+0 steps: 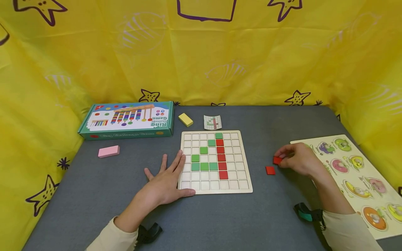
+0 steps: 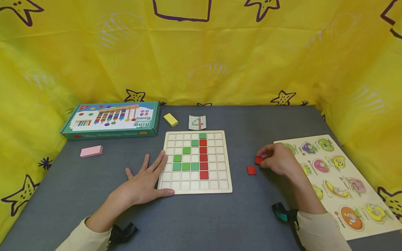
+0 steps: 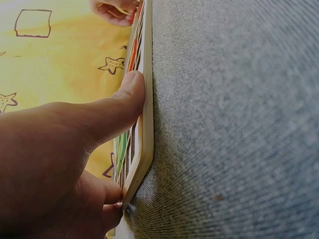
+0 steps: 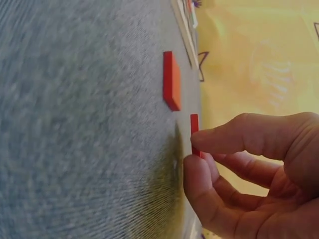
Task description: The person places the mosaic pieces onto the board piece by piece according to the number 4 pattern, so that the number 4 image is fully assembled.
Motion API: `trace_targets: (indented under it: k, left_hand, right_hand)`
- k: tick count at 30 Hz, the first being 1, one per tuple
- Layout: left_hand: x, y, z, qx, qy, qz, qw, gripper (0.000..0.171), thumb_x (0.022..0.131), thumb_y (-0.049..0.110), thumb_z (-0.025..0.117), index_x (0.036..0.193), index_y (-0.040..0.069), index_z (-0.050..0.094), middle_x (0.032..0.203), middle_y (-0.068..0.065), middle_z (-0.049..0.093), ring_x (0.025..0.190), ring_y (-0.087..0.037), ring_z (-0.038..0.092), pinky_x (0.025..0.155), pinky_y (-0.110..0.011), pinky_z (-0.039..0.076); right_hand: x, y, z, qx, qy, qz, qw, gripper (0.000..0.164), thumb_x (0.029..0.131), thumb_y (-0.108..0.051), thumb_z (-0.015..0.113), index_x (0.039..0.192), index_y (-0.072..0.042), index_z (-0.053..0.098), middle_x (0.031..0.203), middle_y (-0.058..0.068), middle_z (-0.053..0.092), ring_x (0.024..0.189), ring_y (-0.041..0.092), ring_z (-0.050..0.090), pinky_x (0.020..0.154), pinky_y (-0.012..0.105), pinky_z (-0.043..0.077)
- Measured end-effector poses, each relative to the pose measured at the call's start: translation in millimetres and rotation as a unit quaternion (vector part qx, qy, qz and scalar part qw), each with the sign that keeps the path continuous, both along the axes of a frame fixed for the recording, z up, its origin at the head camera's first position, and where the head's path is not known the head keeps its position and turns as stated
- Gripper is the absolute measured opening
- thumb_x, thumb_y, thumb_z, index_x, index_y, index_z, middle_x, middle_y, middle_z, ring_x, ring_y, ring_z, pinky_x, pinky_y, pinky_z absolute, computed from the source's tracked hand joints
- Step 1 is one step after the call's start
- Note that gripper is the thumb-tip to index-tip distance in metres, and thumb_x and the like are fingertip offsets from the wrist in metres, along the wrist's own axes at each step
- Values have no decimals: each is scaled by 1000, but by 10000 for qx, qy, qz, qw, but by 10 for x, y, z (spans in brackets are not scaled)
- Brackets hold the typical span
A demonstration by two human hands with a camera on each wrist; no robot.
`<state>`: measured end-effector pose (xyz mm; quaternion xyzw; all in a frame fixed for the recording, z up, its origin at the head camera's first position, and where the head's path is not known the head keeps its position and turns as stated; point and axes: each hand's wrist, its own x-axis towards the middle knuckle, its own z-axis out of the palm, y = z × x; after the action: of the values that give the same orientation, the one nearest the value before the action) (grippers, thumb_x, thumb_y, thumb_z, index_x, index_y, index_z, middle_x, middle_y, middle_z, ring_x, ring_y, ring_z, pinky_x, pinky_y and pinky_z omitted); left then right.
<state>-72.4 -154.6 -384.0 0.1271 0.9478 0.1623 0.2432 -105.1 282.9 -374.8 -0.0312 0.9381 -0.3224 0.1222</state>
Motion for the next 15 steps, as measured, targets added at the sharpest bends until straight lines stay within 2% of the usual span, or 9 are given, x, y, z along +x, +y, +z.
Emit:
trace_targets:
  k: [7, 15]
  left_hand:
    - [-8, 4, -8, -24, 17, -10, 10000, 117, 86, 72, 70, 169, 23, 5, 177, 7, -8, 159, -45, -11, 98, -94, -7]
    - [-8, 4, -2, -37, -22, 21, 10000, 117, 86, 73, 70, 169, 23, 5, 177, 7, -9, 160, -45, -11, 99, -94, -6]
  right_hand:
    - [24, -133, 90, 13, 230, 72, 9997, 27, 77, -5, 83, 104, -4, 80, 91, 5, 76, 78, 14, 65, 68, 22, 52]
    - [65, -394, 134, -280, 344, 309, 9985, 23, 77, -2, 83, 99, -7, 80, 83, 1, 75, 75, 13, 66, 65, 23, 53]
